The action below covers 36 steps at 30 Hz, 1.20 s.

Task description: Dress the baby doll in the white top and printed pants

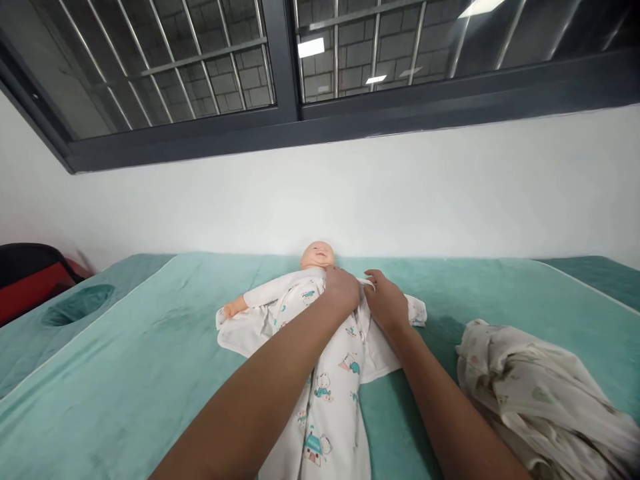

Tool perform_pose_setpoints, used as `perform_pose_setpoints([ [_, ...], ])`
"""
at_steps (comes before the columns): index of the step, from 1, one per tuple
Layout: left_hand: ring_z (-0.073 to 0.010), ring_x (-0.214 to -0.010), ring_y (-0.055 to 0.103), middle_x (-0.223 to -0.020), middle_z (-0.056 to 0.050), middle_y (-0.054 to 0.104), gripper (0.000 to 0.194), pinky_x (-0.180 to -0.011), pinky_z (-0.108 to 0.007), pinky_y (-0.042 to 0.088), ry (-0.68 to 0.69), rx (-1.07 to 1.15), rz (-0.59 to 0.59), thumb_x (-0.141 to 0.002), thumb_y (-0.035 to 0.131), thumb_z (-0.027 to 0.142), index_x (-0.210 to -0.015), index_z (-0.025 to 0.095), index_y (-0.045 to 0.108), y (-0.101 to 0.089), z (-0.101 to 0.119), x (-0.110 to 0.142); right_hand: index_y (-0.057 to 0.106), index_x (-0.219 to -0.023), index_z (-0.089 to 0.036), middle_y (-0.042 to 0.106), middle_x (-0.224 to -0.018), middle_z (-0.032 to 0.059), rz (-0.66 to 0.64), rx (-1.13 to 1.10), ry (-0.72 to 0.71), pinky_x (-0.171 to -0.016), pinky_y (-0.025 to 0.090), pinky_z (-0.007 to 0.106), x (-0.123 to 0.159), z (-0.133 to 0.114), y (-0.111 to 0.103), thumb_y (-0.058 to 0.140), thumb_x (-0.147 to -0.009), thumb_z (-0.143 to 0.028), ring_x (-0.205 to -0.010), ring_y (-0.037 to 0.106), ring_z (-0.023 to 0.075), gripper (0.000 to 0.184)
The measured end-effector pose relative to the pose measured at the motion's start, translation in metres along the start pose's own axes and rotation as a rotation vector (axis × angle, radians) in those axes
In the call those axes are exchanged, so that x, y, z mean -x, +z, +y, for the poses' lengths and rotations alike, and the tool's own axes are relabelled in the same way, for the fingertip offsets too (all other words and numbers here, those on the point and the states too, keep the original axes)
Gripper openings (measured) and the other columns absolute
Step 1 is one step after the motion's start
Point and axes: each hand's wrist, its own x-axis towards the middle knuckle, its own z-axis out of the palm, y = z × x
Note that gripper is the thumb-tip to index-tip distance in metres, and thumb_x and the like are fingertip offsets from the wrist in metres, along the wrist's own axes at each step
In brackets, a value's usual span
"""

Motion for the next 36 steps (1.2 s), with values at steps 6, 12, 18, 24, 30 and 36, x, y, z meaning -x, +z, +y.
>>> perform_pose_setpoints([
  [6,-0.0320,-0.109,0.056,-0.116,-0.018,0.062,0.042,-0.088,-0.042,0.042,-0.012,-0.033,0.023,-0.077,0.059,0.030,-0.116,0.015,0.058,-0.006,-0.016,0.018,0.056,-0.113,-0.026,0.069,-0.108,-0.0001,0.125,-0.314,-0.032,-0.079,0.043,0.034,-0.002,0.006,0.002,0.044,-0.071,-0.009,-0.091,0.062,0.0215,0.047],
  [12,-0.0333,-0.106,0.058,-0.113,-0.019,0.062,0.040,-0.084,-0.043,0.045,-0.047,-0.042,0.009,-0.078,0.054,0.024,-0.116,0.013,0.056,-0.026,-0.046,0.037,0.064,-0.087,-0.022,0.069,-0.087,0.0012,0.238,-0.874,0.139,-0.079,0.047,0.034,-0.011,0.012,0.004,0.047,-0.056,-0.010,-0.082,0.063,0.0193,0.037],
  [18,-0.0325,-0.108,0.057,-0.116,-0.018,0.060,0.040,-0.084,-0.042,0.046,-0.095,-0.040,0.058,-0.078,0.051,0.020,-0.118,0.015,0.052,-0.041,-0.054,0.047,0.060,-0.080,-0.019,0.069,-0.080,0.0024,0.304,-1.108,0.356,-0.061,0.050,0.027,-0.016,0.024,0.006,0.043,-0.050,-0.014,-0.071,0.064,0.0165,0.035],
  [24,-0.0326,-0.104,0.058,-0.113,-0.017,0.059,0.040,-0.079,-0.041,0.048,-0.113,-0.011,0.094,-0.078,0.050,0.018,-0.118,0.014,0.051,-0.035,-0.053,0.045,0.060,-0.076,-0.019,0.062,-0.063,-0.0011,0.258,-1.222,0.468,-0.044,0.043,0.022,-0.019,0.030,0.007,0.051,-0.048,-0.014,-0.053,0.057,0.0131,0.030],
  [30,-0.0312,-0.105,0.058,-0.112,-0.014,0.062,0.033,-0.088,-0.043,0.044,-0.056,0.049,0.101,-0.079,0.054,0.023,-0.111,0.016,0.055,-0.016,-0.036,0.039,0.049,-0.074,-0.022,0.061,-0.066,-0.0010,0.304,-1.247,0.425,-0.054,0.051,0.029,-0.027,0.035,-0.001,0.056,-0.059,-0.024,-0.059,0.060,0.0148,0.017],
  [36,-0.0244,-0.113,0.054,-0.119,-0.009,0.062,0.033,-0.094,-0.037,0.041,-0.074,0.292,0.319,-0.093,0.036,0.036,-0.115,0.020,0.056,0.004,-0.062,0.073,0.056,-0.078,-0.021,0.066,-0.081,0.0036,0.377,-1.078,0.310,-0.077,0.050,0.036,-0.021,0.023,-0.010,0.055,-0.063,-0.025,-0.082,0.063,0.0206,0.015],
])
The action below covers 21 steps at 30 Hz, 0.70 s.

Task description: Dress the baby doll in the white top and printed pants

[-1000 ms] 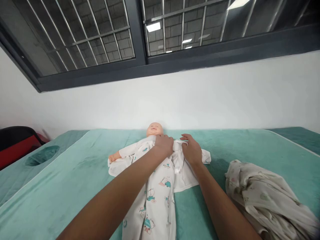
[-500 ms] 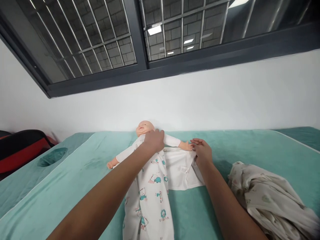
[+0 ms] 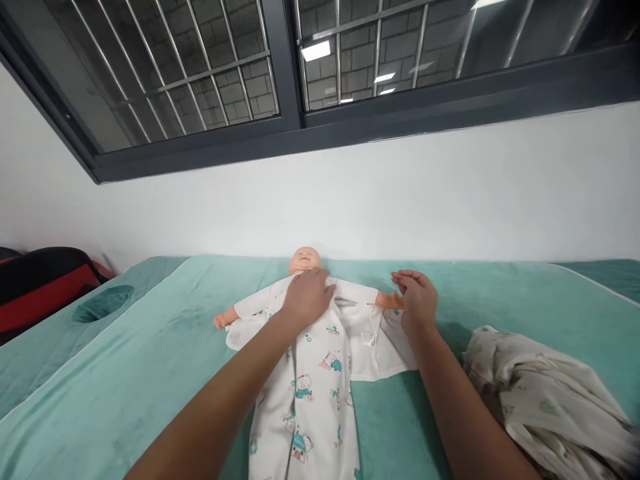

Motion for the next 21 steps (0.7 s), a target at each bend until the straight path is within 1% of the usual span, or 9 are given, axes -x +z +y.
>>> perform_pose_setpoints([
  [2,-0.0233,-0.115,0.053,-0.121,-0.007,0.061,0.033,-0.096,-0.036,0.040,-0.097,0.219,0.166,-0.093,0.037,0.038,-0.115,0.022,0.056,0.003,-0.023,0.018,0.061,-0.085,-0.021,0.067,-0.093,0.0062,-0.119,0.229,-0.187,-0.089,0.044,0.040,0.017,-0.004,0.012,0.055,-0.069,-0.026,-0.096,0.060,0.0238,0.018],
  [5,-0.0203,-0.118,0.051,-0.126,-0.006,0.057,0.033,-0.101,-0.033,0.038,-0.240,0.561,0.320,-0.093,0.041,0.042,-0.115,0.023,0.055,0.018,-0.052,0.043,0.062,-0.103,-0.023,0.065,-0.112,0.0071,-0.473,0.571,-0.451,-0.105,0.028,0.047,0.051,-0.003,0.037,0.049,-0.084,-0.035,-0.112,0.053,0.0251,0.026],
  [8,-0.0176,-0.121,0.049,-0.128,-0.006,0.055,0.031,-0.104,-0.031,0.036,-0.267,0.793,0.396,-0.092,0.044,0.041,-0.115,0.023,0.053,0.038,-0.066,0.056,0.058,-0.107,-0.027,0.058,-0.128,0.0042,-0.726,0.659,-0.503,-0.112,0.009,0.050,0.079,0.002,0.055,0.053,-0.086,-0.043,-0.124,0.046,0.0240,0.027],
  [9,-0.0173,-0.122,0.049,-0.128,-0.006,0.055,0.028,-0.105,-0.032,0.035,-0.262,0.839,0.419,-0.091,0.046,0.040,-0.114,0.023,0.052,0.043,-0.068,0.058,0.057,-0.104,-0.027,0.055,-0.132,0.0040,-0.753,0.667,-0.494,-0.112,0.008,0.050,0.085,0.003,0.058,0.056,-0.084,-0.044,-0.125,0.044,0.0242,0.026],
  [11,-0.0172,-0.123,0.047,-0.129,-0.006,0.053,0.023,-0.107,-0.032,0.033,-0.247,0.888,0.453,-0.090,0.049,0.038,-0.108,0.023,0.052,0.048,-0.070,0.061,0.055,-0.095,-0.026,0.052,-0.134,0.0045,-0.761,0.670,-0.458,-0.110,0.012,0.050,0.089,0.004,0.060,0.061,-0.081,-0.045,-0.125,0.043,0.0251,0.025],
  [15,-0.0199,-0.123,0.044,-0.128,-0.005,0.050,0.015,-0.105,-0.034,0.033,-0.219,0.807,0.469,-0.087,0.055,0.038,-0.092,0.023,0.053,0.046,-0.072,0.066,0.055,-0.079,-0.024,0.050,-0.131,0.0055,-0.779,0.679,-0.420,-0.105,0.021,0.049,0.087,0.000,0.059,0.065,-0.077,-0.043,-0.123,0.040,0.0281,0.022],
  [17,-0.0210,-0.114,0.048,-0.115,-0.006,0.055,0.019,-0.098,-0.033,0.038,-0.210,0.720,0.486,-0.087,0.055,0.040,-0.080,0.022,0.053,0.042,-0.073,0.069,0.055,-0.072,-0.022,0.051,-0.123,0.0062,-0.775,0.652,-0.403,-0.102,0.026,0.046,0.085,-0.002,0.059,0.065,-0.077,-0.043,-0.118,0.042,0.0275,0.024],
  [19,-0.0198,-0.095,0.052,-0.091,-0.004,0.057,0.029,-0.087,-0.032,0.041,-0.203,0.663,0.490,-0.088,0.051,0.043,-0.069,0.021,0.049,0.038,-0.074,0.072,0.053,-0.067,-0.022,0.053,-0.109,0.0052,-0.766,0.580,-0.379,-0.096,0.033,0.041,0.084,-0.003,0.059,0.064,-0.079,-0.043,-0.106,0.048,0.0240,0.027],
  [21,-0.0168,-0.075,0.049,-0.069,0.000,0.049,0.038,-0.074,-0.029,0.041,-0.224,0.679,0.458,-0.089,0.047,0.046,-0.062,0.021,0.044,0.036,-0.076,0.074,0.051,-0.064,-0.021,0.051,-0.096,0.0029,-0.752,0.487,-0.360,-0.088,0.038,0.035,0.084,-0.002,0.058,0.062,-0.081,-0.042,-0.093,0.050,0.0199,0.029],
])
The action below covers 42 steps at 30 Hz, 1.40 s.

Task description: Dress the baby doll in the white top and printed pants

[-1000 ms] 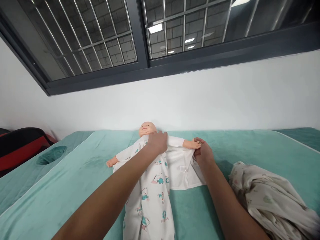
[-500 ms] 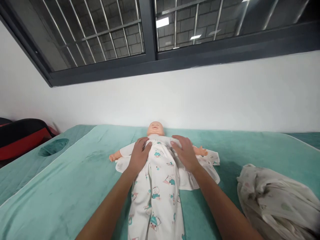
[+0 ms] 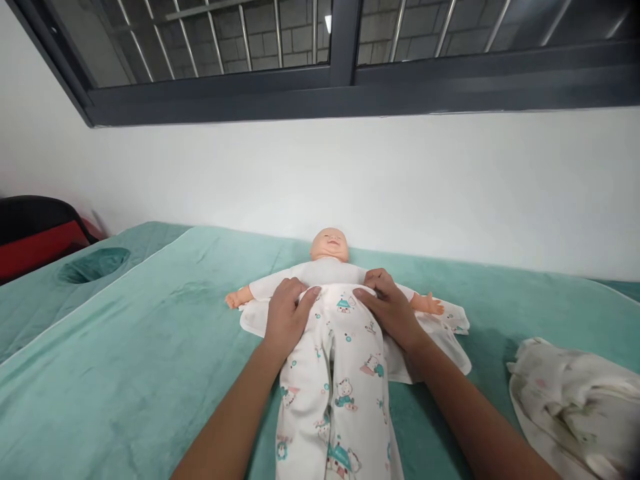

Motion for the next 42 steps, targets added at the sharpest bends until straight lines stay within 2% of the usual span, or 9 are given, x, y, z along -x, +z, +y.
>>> perform_pose_setpoints([
  [7,-0.0130,-0.061,0.046,-0.059,0.004,0.047,0.041,-0.057,-0.024,0.035,-0.173,0.186,-0.256,-0.081,0.053,0.056,-0.063,0.019,0.049,-0.023,-0.004,-0.002,0.056,-0.063,-0.022,0.054,-0.082,0.0009,0.137,-0.075,-0.042,-0.078,0.041,0.031,0.006,-0.002,0.002,0.065,-0.078,-0.034,-0.080,0.052,0.0169,0.022],
  [10,-0.0167,-0.075,0.056,-0.081,0.002,0.061,0.035,-0.061,-0.024,0.041,-0.209,0.232,-0.499,-0.070,0.068,0.050,-0.086,0.020,0.062,-0.044,-0.005,0.001,0.058,-0.064,-0.021,0.058,-0.084,0.0008,0.230,-0.075,-0.047,-0.077,0.041,0.030,0.013,-0.006,0.003,0.067,-0.077,-0.033,-0.081,0.054,0.0168,0.020],
  [13,-0.0217,-0.090,0.059,-0.103,-0.001,0.064,0.053,-0.070,-0.027,0.047,-0.243,0.303,-0.613,-0.062,0.075,0.043,-0.109,0.023,0.060,-0.059,-0.007,0.010,0.061,-0.068,-0.021,0.062,-0.082,0.0008,0.271,-0.082,0.050,-0.074,0.042,0.029,0.020,-0.010,0.002,0.067,-0.076,-0.037,-0.079,0.054,0.0170,0.019],
  [18,-0.0181,-0.078,0.055,-0.083,0.001,0.059,0.034,-0.063,-0.025,0.043,-0.223,0.253,-0.441,-0.068,0.069,0.045,-0.089,0.020,0.059,-0.052,-0.014,0.036,0.061,-0.070,-0.021,0.058,-0.070,-0.0022,0.219,-0.001,0.161,-0.068,0.039,0.027,0.035,-0.014,0.001,0.061,-0.080,-0.044,-0.072,0.051,0.0158,0.025],
  [25,-0.0146,-0.071,0.049,-0.070,0.004,0.052,0.018,-0.066,-0.025,0.037,-0.121,0.098,-0.172,-0.083,0.051,0.038,-0.078,0.021,0.051,-0.031,-0.018,0.058,0.038,-0.059,-0.020,0.038,-0.059,-0.0049,0.076,-0.011,0.171,-0.060,0.032,0.025,0.061,-0.018,0.004,0.051,-0.086,-0.052,-0.062,0.039,0.0126,0.043],
  [32,-0.0178,-0.086,0.054,-0.096,-0.001,0.059,0.041,-0.074,-0.027,0.044,-0.137,0.316,-0.498,-0.074,0.065,0.047,-0.103,0.020,0.056,-0.060,-0.014,0.066,0.052,-0.078,-0.020,0.048,-0.072,-0.0041,-0.219,-0.001,0.163,-0.064,0.036,0.024,0.082,-0.025,-0.008,0.056,-0.082,-0.048,-0.070,0.045,0.0142,0.029],
  [35,-0.0172,-0.088,0.053,-0.102,-0.002,0.056,0.039,-0.076,-0.027,0.044,-0.065,0.280,-0.482,-0.066,0.072,0.039,-0.096,0.020,0.058,-0.064,-0.015,0.073,0.055,-0.078,-0.020,0.051,-0.078,-0.0036,-0.315,0.042,0.144,-0.068,0.037,0.025,0.096,-0.033,-0.013,0.066,-0.075,-0.045,-0.075,0.047,0.0148,0.028],
  [38,-0.0155,-0.080,0.051,-0.083,0.001,0.053,0.017,-0.071,-0.025,0.042,-0.057,0.219,-0.299,-0.068,0.065,0.030,-0.073,0.019,0.053,-0.054,-0.015,0.081,0.046,-0.064,-0.020,0.042,-0.064,-0.0054,-0.180,0.034,0.208,-0.058,0.032,0.024,0.109,-0.039,-0.005,0.064,-0.075,-0.046,-0.063,0.040,0.0124,0.034],
  [42,-0.0133,-0.068,0.045,-0.067,0.005,0.046,0.011,-0.063,-0.023,0.038,-0.264,0.272,-0.064,-0.072,0.056,0.026,-0.072,0.019,0.047,-0.043,-0.010,0.089,0.040,-0.065,-0.021,0.038,-0.060,-0.0068,0.073,-0.159,0.294,-0.053,0.030,0.023,0.118,-0.042,0.011,0.064,-0.074,-0.048,-0.058,0.036,0.0111,0.037],
])
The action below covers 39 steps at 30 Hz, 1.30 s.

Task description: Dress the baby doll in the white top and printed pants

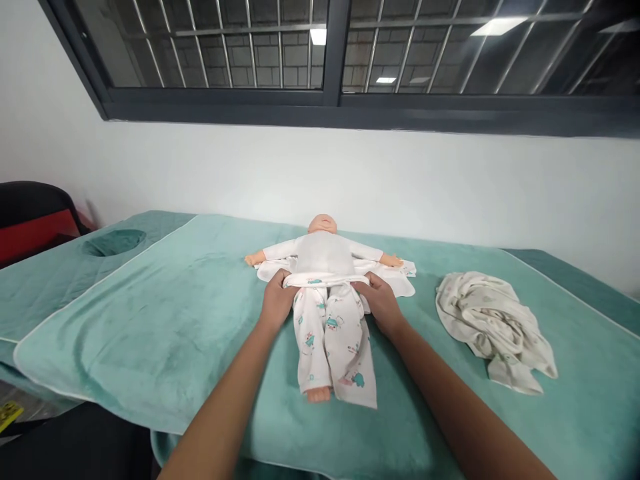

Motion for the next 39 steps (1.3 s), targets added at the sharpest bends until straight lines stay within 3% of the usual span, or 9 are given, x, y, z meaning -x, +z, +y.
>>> perform_pose_setpoints([
  [3,-0.0144,-0.073,0.050,-0.074,0.004,0.052,0.013,-0.067,-0.024,0.041,-0.020,0.059,-0.099,-0.071,0.059,0.027,-0.078,0.018,0.051,-0.005,0.005,0.009,0.047,-0.070,-0.021,0.044,-0.065,-0.0053,-0.030,0.056,0.001,-0.057,0.034,0.024,0.007,-0.002,-0.001,0.060,-0.077,-0.050,-0.063,0.041,0.0129,0.033],
  [8,-0.0208,-0.097,0.055,-0.108,-0.004,0.058,0.046,-0.082,-0.030,0.045,0.096,0.049,-0.432,-0.070,0.070,0.039,-0.109,0.019,0.055,-0.024,0.011,0.037,0.059,-0.090,-0.020,0.060,-0.088,-0.0005,-0.321,0.245,-0.065,-0.071,0.040,0.028,0.030,-0.010,-0.019,0.068,-0.071,-0.046,-0.080,0.052,0.0183,0.033],
  [12,-0.0184,-0.083,0.053,-0.086,-0.001,0.057,0.024,-0.075,-0.028,0.043,0.206,-0.182,-0.304,-0.072,0.066,0.040,-0.077,0.018,0.057,-0.020,0.008,0.053,0.055,-0.068,-0.019,0.056,-0.068,-0.0030,-0.267,0.250,-0.050,-0.063,0.037,0.026,0.045,-0.009,-0.016,0.065,-0.072,-0.040,-0.068,0.050,0.0162,0.023],
  [17,-0.0153,-0.068,0.052,-0.068,0.004,0.053,0.015,-0.061,-0.025,0.040,-0.035,-0.118,-0.101,-0.075,0.057,0.032,-0.072,0.018,0.051,-0.010,0.013,0.062,0.056,-0.082,-0.019,0.060,-0.073,-0.0022,-0.141,-0.081,0.098,-0.062,0.041,0.028,0.054,-0.011,-0.006,0.059,-0.076,-0.040,-0.069,0.054,0.0171,0.022],
  [21,-0.0211,-0.099,0.057,-0.105,-0.004,0.060,0.043,-0.084,-0.031,0.047,0.011,0.001,-0.313,-0.073,0.064,0.032,-0.112,0.018,0.053,-0.029,0.024,0.080,0.057,-0.103,-0.018,0.063,-0.098,0.0041,-0.301,0.044,0.018,-0.078,0.046,0.034,0.077,-0.024,-0.019,0.067,-0.075,-0.047,-0.091,0.057,0.0228,0.042],
  [26,-0.0298,-0.130,0.037,-0.144,-0.009,0.034,0.107,-0.104,-0.039,0.038,0.227,-0.226,-0.568,-0.059,0.080,0.028,-0.148,0.031,0.020,-0.046,0.021,0.117,0.035,-0.137,-0.022,0.047,-0.133,0.0101,-0.459,0.272,-0.194,-0.101,0.037,0.042,0.117,-0.027,-0.027,0.089,-0.047,-0.043,-0.119,0.045,0.0291,0.107],
  [28,-0.0324,-0.124,0.043,-0.137,-0.010,0.040,0.109,-0.100,-0.043,0.041,0.271,-0.367,-0.526,-0.056,0.082,0.033,-0.148,0.032,0.023,-0.042,0.022,0.127,0.044,-0.128,-0.020,0.053,-0.124,0.0101,-0.393,0.376,-0.221,-0.100,0.036,0.044,0.126,-0.028,-0.023,0.089,-0.046,-0.044,-0.115,0.047,0.0304,0.097],
  [32,-0.0307,-0.108,0.053,-0.121,-0.007,0.057,0.067,-0.095,-0.044,0.043,0.291,-0.428,-0.463,-0.076,0.065,0.046,-0.138,0.032,0.045,-0.039,0.044,0.138,0.057,-0.102,-0.018,0.063,-0.097,0.0058,-0.408,0.371,-0.111,-0.086,0.043,0.041,0.127,-0.043,-0.024,0.079,-0.064,-0.045,-0.098,0.055,0.0278,0.051],
  [39,-0.0266,-0.104,0.061,-0.119,-0.006,0.064,0.057,-0.084,-0.032,0.048,-0.177,0.363,-0.541,-0.073,0.069,0.028,-0.128,0.025,0.053,-0.047,0.095,0.127,0.063,-0.111,-0.018,0.067,-0.104,0.0062,-0.755,-0.338,0.208,-0.083,0.046,0.035,0.109,-0.084,-0.044,0.069,-0.079,-0.045,-0.093,0.062,0.0229,0.042],
])
